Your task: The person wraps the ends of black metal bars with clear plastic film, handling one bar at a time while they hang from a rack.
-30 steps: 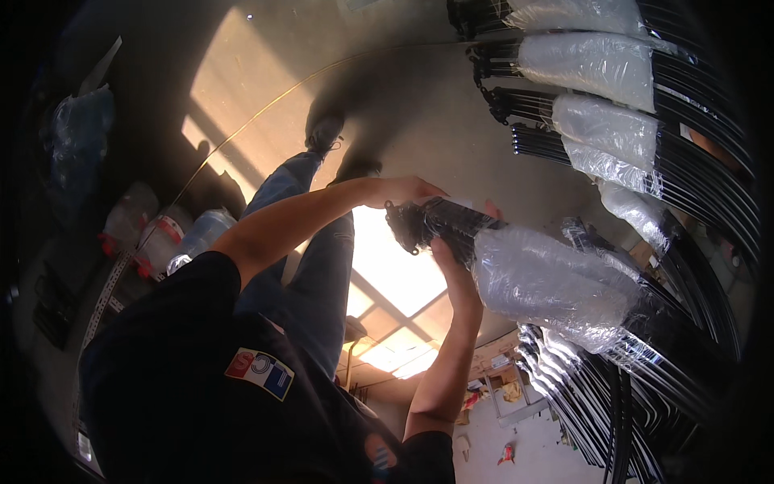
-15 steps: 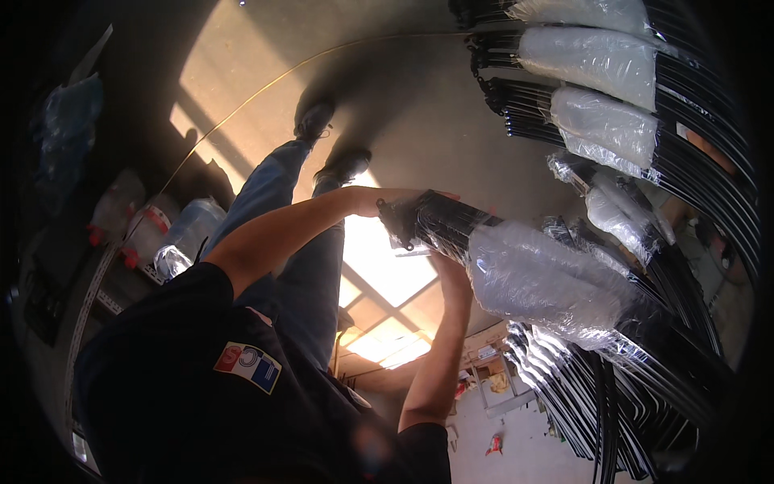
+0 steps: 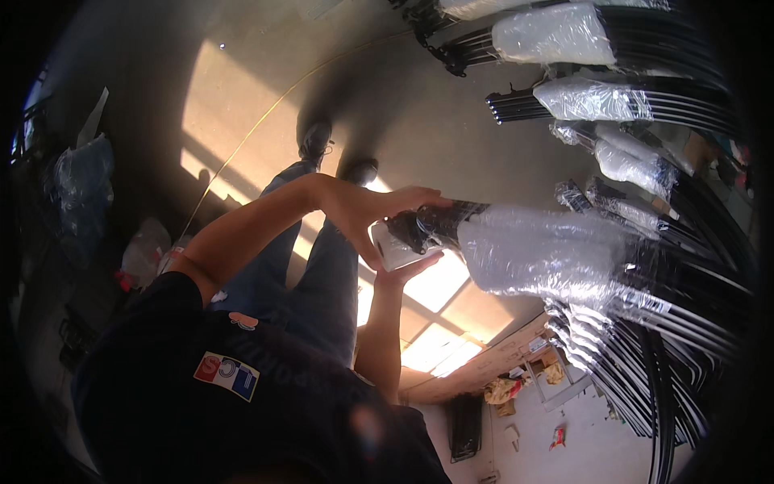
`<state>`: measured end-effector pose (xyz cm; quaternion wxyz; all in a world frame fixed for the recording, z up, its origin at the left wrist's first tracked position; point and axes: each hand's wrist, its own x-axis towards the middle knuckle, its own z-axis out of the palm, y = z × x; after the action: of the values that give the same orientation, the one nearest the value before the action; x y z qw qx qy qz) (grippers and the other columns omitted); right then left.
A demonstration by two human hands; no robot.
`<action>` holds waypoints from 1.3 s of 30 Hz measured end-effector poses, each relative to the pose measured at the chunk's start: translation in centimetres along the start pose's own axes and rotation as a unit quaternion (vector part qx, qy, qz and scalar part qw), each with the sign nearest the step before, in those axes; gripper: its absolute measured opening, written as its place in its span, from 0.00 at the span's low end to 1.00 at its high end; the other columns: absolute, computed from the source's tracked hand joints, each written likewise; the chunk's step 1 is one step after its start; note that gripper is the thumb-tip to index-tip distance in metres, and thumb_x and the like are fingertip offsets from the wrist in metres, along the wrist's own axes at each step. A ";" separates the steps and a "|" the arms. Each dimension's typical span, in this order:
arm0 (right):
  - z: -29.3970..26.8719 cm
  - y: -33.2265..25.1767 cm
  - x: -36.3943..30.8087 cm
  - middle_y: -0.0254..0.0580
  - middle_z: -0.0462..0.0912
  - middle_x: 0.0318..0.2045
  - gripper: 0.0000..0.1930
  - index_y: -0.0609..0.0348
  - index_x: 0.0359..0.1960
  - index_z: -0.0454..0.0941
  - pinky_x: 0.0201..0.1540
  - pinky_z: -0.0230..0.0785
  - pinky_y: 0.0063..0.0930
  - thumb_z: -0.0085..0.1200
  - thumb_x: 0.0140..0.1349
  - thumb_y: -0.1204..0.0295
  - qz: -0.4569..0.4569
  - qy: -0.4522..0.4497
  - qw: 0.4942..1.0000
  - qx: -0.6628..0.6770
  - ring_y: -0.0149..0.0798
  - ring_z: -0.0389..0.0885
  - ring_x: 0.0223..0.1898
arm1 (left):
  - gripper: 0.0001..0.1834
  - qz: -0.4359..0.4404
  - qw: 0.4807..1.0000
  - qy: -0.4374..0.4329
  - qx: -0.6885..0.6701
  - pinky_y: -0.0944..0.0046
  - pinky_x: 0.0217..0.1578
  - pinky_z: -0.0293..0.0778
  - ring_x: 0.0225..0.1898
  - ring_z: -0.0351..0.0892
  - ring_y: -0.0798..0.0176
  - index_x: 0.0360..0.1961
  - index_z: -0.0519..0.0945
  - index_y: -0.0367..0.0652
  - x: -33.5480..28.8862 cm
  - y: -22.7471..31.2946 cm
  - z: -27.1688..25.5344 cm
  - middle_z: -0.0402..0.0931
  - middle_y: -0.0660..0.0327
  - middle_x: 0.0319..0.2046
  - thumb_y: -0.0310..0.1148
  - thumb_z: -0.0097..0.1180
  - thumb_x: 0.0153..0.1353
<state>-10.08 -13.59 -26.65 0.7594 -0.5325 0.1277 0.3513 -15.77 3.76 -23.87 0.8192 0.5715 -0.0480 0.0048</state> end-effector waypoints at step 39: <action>-7.3 -6.7 4.2 0.60 0.66 0.48 0.41 0.61 0.53 0.62 0.38 0.73 0.42 0.34 0.51 0.35 0.087 -0.114 0.904 0.402 0.48 0.75 0.41 | 0.12 -0.360 0.915 0.146 -0.109 0.67 0.30 0.72 0.28 0.75 0.65 0.32 0.75 0.37 4.7 1.0 2.7 0.75 0.61 0.26 0.30 0.62 0.48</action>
<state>-1.26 -19.77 -27.10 0.8849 -0.1252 0.2160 0.3932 -11.36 1.34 -21.57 0.8207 0.4497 0.2810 -0.2128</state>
